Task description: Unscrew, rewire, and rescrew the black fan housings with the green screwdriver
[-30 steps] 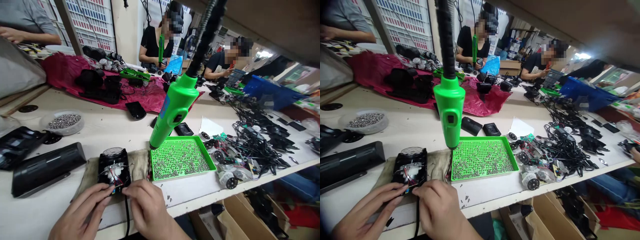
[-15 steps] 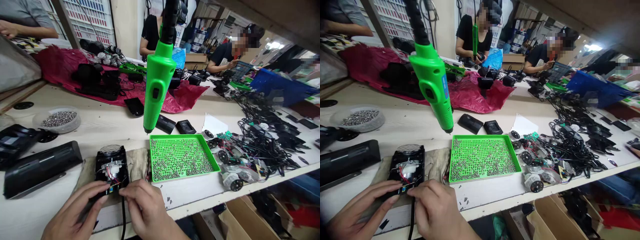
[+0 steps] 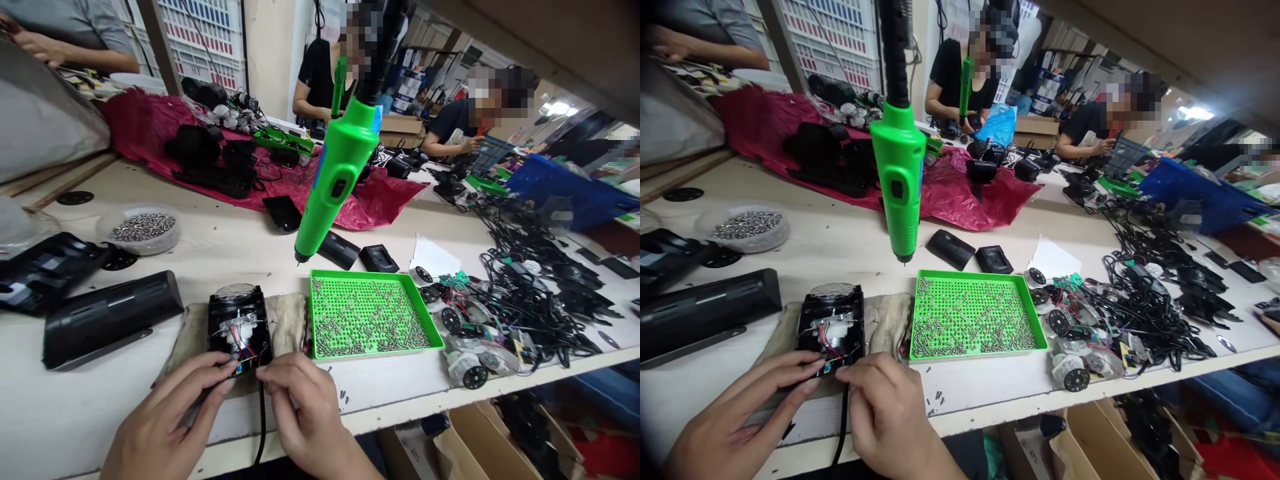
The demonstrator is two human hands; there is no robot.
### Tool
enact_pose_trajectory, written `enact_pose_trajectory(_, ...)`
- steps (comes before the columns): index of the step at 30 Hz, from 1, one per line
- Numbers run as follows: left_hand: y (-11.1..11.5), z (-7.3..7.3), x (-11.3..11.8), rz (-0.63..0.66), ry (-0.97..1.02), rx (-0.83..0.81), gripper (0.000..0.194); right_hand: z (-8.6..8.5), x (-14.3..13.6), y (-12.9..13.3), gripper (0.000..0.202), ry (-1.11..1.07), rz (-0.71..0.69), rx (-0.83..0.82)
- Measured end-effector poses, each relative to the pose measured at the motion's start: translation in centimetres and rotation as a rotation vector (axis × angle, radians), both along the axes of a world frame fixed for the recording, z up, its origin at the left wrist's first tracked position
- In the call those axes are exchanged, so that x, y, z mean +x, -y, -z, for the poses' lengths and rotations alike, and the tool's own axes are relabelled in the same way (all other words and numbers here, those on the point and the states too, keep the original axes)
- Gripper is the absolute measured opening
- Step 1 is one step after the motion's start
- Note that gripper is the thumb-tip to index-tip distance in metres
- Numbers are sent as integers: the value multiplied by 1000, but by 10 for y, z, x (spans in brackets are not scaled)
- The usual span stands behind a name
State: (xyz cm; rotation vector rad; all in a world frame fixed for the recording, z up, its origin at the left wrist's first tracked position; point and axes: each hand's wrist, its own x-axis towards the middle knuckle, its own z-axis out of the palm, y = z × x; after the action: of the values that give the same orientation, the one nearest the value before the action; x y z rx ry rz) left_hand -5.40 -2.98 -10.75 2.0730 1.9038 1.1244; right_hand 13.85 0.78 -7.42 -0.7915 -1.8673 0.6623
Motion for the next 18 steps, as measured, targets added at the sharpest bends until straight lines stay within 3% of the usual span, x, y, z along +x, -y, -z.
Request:
enact_pose_trajectory(5, 3, 1, 1, 4, 85, -63, 20, 4, -1, -1, 30, -17, 28, -87)
enact_pose_trajectory(18, 2, -6, 6, 42, 30, 36, 20, 14, -5, 2, 20, -51, 149, -358)
